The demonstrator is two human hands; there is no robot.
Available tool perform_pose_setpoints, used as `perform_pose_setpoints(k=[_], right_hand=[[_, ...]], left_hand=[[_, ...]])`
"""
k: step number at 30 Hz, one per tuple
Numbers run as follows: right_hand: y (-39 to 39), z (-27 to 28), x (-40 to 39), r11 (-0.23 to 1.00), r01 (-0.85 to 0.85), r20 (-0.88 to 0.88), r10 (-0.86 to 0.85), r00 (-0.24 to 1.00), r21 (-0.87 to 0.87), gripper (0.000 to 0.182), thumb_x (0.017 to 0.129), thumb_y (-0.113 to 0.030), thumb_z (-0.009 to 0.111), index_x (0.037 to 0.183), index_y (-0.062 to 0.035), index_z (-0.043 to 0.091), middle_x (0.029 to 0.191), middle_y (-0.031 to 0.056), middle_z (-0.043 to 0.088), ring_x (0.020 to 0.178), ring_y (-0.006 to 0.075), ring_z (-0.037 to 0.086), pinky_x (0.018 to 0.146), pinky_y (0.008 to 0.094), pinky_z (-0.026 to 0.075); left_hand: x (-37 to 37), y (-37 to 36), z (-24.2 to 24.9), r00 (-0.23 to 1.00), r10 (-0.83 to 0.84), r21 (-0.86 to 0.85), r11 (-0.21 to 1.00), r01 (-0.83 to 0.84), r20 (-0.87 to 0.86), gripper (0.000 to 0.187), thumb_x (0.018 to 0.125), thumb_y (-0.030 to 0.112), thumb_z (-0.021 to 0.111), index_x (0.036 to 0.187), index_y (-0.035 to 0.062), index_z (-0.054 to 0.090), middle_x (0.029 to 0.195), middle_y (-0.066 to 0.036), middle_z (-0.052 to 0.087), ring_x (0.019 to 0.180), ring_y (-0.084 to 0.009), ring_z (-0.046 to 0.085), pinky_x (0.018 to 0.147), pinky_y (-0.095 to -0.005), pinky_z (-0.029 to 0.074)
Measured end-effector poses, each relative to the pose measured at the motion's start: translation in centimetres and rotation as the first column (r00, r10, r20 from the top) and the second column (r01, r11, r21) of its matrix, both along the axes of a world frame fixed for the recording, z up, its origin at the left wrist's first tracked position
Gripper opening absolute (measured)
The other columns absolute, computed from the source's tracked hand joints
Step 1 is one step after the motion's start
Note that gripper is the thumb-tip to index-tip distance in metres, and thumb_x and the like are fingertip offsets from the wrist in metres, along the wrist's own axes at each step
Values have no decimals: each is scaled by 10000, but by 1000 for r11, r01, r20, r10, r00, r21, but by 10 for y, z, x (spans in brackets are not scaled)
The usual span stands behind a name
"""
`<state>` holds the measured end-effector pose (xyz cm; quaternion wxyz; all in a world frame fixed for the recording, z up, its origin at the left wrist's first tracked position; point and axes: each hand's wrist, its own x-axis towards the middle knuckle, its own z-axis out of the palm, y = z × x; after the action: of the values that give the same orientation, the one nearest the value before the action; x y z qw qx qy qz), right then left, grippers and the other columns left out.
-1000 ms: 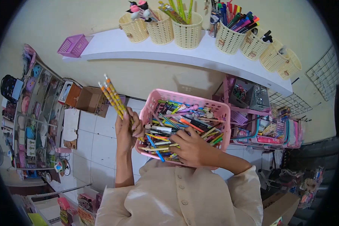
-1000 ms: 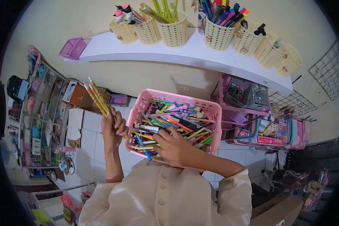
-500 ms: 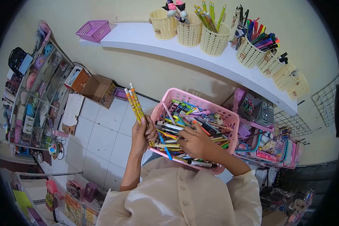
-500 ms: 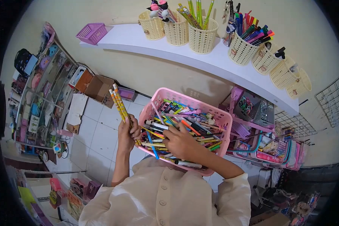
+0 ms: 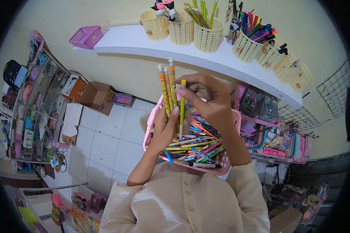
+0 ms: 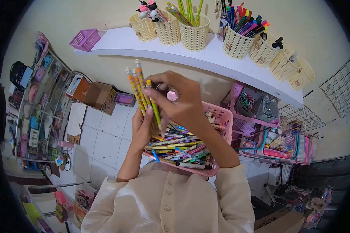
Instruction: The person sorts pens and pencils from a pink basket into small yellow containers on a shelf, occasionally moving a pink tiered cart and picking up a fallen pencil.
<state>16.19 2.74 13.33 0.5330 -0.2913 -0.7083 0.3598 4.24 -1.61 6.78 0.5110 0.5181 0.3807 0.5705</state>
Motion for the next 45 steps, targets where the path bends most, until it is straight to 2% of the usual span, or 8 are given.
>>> perform_pose_setpoints(k=[3,5,8,10,17,24,40,45], right_hand=[[-11,-7,-4,990,9,-170,-33,985,-138,226,667,-31,634,875,-25,548,679,78,557,578,87,528,529,198,409],[-17,-19,8,999,37,196,-40,980,18,242,656,-66,651,861,-16,531,693,85,542,588,116,534,530,233,420],[-36,-52,11,962,-246,686,100,721,119,145,644,-83,592,760,-16,534,711,100,551,625,177,552,544,274,433],[-47,-79,5,949,-315,944,78,321,29,148,644,-102,539,759,-8,542,661,89,555,625,186,566,524,294,438],[-71,-92,-18,929,-303,976,-184,119,213,43,597,-120,554,603,-87,580,559,48,554,541,177,573,443,271,418],[-58,-90,-10,919,-274,932,-198,303,284,54,598,-91,539,615,-53,573,554,62,545,524,169,568,420,250,436],[-54,-89,-18,955,-276,989,-76,131,110,53,628,-91,550,622,-90,603,587,54,583,573,169,591,456,279,439],[-42,-56,-1,942,-201,898,-171,406,270,69,622,-78,547,666,-25,551,617,93,559,605,211,581,465,311,442]], left_hand=[[-9,-5,-10,979,-5,-72,997,20,206,248,870,255,364,928,17,396,596,-17,402,467,-64,350,423,-194,308],[-27,-7,-12,910,276,-165,958,-234,309,258,867,287,364,909,33,388,541,3,331,445,-50,288,400,-179,252],[-56,-8,-19,871,335,-118,942,-314,360,249,866,288,370,916,44,388,550,10,311,434,-46,263,392,-174,236],[-67,-9,-20,819,422,-146,906,-397,390,237,867,278,373,921,47,388,564,11,304,433,-42,251,389,-164,220],[-63,-13,-29,829,426,-158,905,-395,364,232,871,268,365,922,43,388,578,11,312,434,-39,248,384,-162,210],[-57,-10,-29,840,376,-149,927,-345,392,239,872,274,359,909,40,389,575,9,314,432,-39,250,381,-162,213],[-49,-4,-31,832,363,-191,931,-310,420,260,871,283,360,889,26,386,560,-2,316,420,-42,250,383,-166,219],[-47,-3,-31,839,326,-181,945,-273,436,251,868,289,368,887,39,391,559,9,308,418,-37,244,374,-162,210]])
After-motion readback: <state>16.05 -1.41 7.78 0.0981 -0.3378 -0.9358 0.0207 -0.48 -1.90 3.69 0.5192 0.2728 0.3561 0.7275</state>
